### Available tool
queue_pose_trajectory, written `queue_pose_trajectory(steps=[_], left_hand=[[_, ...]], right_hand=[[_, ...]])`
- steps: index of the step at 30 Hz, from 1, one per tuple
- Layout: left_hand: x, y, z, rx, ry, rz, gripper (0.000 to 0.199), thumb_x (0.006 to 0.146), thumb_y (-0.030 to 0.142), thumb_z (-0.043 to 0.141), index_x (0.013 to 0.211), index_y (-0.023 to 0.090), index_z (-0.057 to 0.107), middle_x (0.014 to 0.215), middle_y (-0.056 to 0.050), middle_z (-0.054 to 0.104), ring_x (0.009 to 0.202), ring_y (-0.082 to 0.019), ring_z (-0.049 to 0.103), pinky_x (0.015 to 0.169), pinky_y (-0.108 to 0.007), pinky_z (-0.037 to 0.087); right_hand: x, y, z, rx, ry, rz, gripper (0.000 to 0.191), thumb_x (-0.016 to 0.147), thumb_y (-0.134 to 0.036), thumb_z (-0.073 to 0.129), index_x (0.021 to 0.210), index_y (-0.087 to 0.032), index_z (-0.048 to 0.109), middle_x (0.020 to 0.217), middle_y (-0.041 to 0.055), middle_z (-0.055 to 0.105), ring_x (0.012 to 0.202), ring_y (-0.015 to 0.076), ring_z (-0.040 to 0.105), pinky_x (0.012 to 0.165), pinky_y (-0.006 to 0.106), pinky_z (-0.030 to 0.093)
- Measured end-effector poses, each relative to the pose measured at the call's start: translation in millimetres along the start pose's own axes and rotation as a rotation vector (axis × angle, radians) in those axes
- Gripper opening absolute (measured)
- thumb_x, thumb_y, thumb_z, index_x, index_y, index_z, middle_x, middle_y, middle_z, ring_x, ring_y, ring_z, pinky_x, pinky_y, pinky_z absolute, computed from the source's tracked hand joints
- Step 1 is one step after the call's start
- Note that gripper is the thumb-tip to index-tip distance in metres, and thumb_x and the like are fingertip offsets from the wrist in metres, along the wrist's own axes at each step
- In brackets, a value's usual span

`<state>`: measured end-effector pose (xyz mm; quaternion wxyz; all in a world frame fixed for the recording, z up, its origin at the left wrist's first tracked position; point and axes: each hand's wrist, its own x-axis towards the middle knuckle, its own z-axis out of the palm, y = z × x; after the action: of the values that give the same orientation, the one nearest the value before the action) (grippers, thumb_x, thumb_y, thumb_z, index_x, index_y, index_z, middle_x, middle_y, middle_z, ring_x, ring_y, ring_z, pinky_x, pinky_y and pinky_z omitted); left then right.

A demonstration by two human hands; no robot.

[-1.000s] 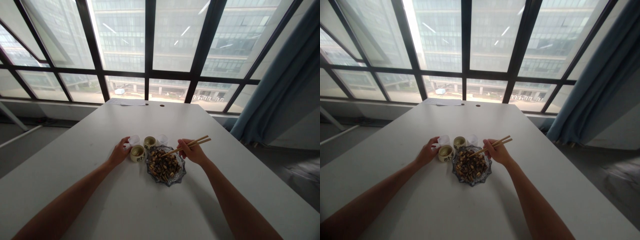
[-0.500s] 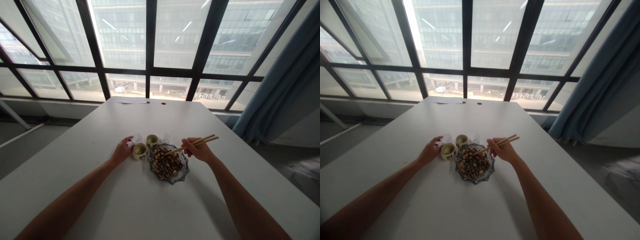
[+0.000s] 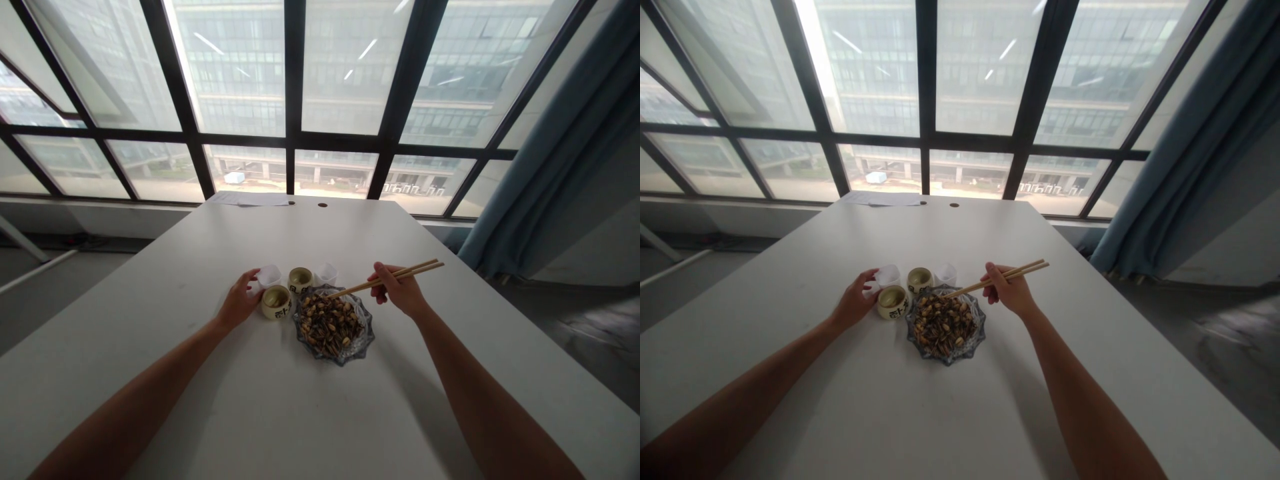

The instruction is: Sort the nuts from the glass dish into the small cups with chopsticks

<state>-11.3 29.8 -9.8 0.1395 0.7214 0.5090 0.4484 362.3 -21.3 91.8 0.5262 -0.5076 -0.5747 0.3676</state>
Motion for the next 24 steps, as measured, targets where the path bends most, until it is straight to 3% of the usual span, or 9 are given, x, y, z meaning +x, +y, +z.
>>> queue_pose_trajectory(steps=[7,24], left_hand=[[1,-8,1.4,0.0,0.037,0.029,0.066,0.079,0.035,0.066,0.14,0.017,0.048,0.117,-0.013,0.065,0.102,-0.024,0.066,0.081,-0.039,0.061],[2,-2,-0.9,-0.047,0.034,0.002,0.059,0.075,0.038,0.071,0.13,0.019,0.057,0.119,-0.011,0.064,0.099,-0.024,0.068,0.08,-0.04,0.062]], right_hand=[[2,8,-2,0.014,0.014,0.0,0.062,0.071,-0.076,0.066,0.064,-0.015,0.066,0.044,0.0039,0.062,0.031,0.0119,0.052,0.029,0.022,0.04],[3,17,-1,-0.011,-0.002,0.021,0.061,0.072,-0.075,0.066,0.067,-0.015,0.067,0.046,0.004,0.063,0.032,0.0122,0.053,0.03,0.022,0.04]])
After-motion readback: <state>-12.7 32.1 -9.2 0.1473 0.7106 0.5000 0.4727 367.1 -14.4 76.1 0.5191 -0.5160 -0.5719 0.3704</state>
